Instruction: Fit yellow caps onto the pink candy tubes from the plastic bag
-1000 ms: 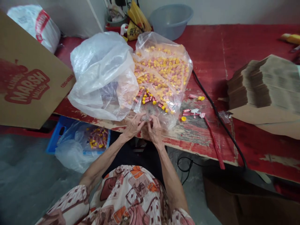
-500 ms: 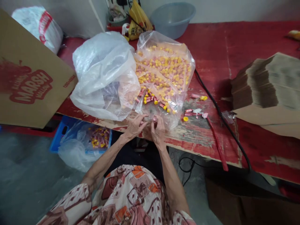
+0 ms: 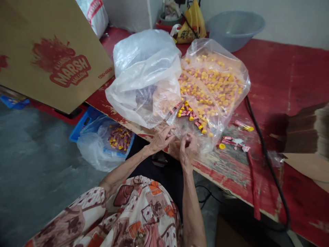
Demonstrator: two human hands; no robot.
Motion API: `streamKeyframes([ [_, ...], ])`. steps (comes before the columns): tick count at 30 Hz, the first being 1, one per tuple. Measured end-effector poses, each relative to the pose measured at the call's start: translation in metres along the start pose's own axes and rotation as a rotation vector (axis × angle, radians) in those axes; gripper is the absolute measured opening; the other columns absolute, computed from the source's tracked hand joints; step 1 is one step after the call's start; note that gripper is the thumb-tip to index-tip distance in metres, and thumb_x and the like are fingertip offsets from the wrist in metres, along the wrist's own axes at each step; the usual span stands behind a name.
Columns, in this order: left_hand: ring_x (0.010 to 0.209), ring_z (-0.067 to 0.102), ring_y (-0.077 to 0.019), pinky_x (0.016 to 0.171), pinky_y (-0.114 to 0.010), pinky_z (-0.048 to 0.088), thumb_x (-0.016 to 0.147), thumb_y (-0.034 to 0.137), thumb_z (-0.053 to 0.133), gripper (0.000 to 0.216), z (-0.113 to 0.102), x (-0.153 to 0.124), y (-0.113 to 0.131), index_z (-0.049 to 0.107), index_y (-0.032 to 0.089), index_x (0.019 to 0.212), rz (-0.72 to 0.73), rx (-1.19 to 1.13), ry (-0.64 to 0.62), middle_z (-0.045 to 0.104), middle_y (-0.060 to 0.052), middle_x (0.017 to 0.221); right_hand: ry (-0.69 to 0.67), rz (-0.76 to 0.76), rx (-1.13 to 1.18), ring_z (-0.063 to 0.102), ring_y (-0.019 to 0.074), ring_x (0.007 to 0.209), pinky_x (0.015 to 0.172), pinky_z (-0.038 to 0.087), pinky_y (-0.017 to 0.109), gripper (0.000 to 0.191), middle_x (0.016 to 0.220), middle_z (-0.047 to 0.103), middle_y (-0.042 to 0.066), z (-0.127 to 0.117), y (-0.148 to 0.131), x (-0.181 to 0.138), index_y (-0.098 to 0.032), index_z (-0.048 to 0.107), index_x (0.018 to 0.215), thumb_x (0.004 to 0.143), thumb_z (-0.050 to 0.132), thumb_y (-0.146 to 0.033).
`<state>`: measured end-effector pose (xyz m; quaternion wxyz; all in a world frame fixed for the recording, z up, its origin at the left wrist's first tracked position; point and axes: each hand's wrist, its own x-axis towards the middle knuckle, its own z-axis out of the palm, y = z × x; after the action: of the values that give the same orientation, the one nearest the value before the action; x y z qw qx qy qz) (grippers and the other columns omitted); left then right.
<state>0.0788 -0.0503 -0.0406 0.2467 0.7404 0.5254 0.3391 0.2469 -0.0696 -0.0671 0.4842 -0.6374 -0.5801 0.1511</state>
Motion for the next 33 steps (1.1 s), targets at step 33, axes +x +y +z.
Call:
streamKeyframes([
  [33,0.093,0.072,-0.0158,0.088,-0.030,0.061,0.104,0.019,0.057,0.024,0.007,0.005,0.005,0.063,0.020,0.127,0.110,0.097,-0.029,0.069,-0.009,0.123,0.028,0.004,0.044,0.068,0.0251,0.115,0.105,0.055,0.044,0.026,0.119,0.073,0.012,0.003,0.004,0.001,-0.022,0.069,0.119,0.103,0.053,-0.036],
])
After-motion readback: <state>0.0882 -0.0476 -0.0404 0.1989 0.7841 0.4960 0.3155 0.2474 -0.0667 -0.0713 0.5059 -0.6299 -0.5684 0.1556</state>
